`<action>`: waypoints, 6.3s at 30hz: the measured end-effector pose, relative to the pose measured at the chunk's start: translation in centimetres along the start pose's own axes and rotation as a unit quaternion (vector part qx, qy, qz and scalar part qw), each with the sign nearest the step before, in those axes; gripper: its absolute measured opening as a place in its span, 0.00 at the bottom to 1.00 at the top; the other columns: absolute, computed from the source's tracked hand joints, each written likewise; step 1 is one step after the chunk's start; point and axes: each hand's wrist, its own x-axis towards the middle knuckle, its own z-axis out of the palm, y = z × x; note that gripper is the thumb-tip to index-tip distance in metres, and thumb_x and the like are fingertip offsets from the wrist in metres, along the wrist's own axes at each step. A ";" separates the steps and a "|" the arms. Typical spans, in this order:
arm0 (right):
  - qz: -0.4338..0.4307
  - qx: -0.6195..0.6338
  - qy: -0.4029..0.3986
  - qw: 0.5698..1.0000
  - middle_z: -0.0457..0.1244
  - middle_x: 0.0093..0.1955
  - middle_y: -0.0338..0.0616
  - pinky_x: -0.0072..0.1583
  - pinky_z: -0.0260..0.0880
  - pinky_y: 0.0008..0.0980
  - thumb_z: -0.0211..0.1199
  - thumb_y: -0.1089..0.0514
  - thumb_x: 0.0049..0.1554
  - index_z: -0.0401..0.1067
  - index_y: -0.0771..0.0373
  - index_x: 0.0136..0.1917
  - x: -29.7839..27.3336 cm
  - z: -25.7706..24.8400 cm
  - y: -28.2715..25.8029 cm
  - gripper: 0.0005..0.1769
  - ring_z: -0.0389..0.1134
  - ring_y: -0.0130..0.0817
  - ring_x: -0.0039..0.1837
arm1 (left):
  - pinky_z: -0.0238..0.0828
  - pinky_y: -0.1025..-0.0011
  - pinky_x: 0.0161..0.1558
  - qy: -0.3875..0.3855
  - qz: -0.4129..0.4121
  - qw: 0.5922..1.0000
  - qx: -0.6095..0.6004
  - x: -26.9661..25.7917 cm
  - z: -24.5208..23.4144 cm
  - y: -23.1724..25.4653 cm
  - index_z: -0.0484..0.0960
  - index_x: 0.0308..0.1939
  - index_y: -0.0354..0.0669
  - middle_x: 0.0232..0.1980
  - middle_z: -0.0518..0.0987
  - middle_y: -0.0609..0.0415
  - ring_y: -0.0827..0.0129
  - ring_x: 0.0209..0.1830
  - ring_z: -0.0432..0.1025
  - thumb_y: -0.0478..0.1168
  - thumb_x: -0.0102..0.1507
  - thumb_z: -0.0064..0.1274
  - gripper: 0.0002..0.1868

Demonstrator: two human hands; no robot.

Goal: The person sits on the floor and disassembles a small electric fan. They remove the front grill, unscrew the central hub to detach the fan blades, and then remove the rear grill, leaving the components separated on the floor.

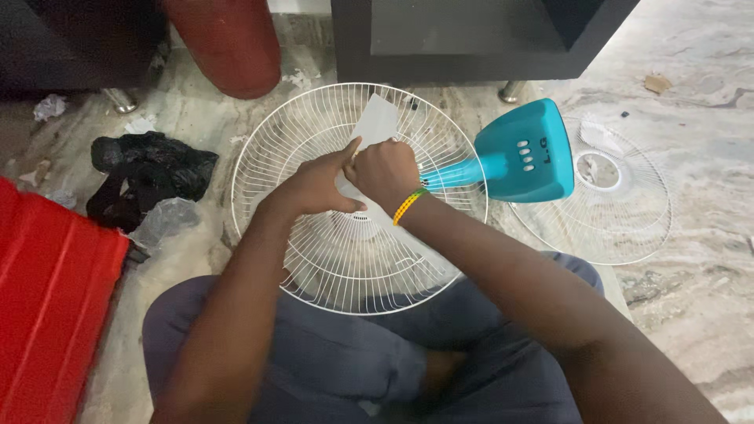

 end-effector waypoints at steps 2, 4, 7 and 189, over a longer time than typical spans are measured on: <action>-0.019 0.002 0.032 0.999 0.65 0.22 0.45 0.33 0.67 0.38 0.56 0.37 0.58 0.76 0.56 0.24 -0.2 0.2 0.5 0.30 0.69 0.40 0.29 | 0.61 0.58 0.72 0.000 -0.002 1.000 -0.001 0.2 0.1 -0.1 0.49 0.81 0.53 0.73 0.70 0.45 0.54 0.73 0.66 0.50 0.41 0.77 0.70; -0.038 0.007 0.043 0.998 0.65 0.22 0.46 0.31 0.67 0.38 0.55 0.38 0.59 0.77 0.57 0.26 -0.3 0.1 0.9 0.29 0.69 0.41 0.28 | 0.59 0.57 0.73 -0.011 -0.029 1.000 0.000 0.4 0.0 -0.2 0.49 0.81 0.55 0.75 0.67 0.45 0.54 0.74 0.64 0.50 0.41 0.77 0.70; -0.082 0.032 0.022 0.996 0.65 0.22 0.47 0.34 0.68 0.39 0.53 0.39 0.63 0.77 0.59 0.27 -0.1 -0.2 1.6 0.32 0.69 0.42 0.28 | 0.59 0.57 0.72 -0.017 -0.049 0.999 0.011 0.3 -0.1 -0.2 0.48 0.81 0.58 0.75 0.67 0.47 0.55 0.74 0.63 0.50 0.40 0.76 0.71; -0.107 0.178 -0.091 0.974 0.65 0.59 0.48 0.55 0.71 0.47 0.70 0.49 0.50 0.74 0.62 0.59 -1.5 -6.6 3.9 0.26 0.70 0.51 0.58 | 0.56 0.48 0.67 0.124 0.033 0.983 0.134 -0.1 1.8 -0.5 0.76 0.65 0.49 0.64 0.77 0.51 0.55 0.68 0.67 0.71 0.43 0.70 0.52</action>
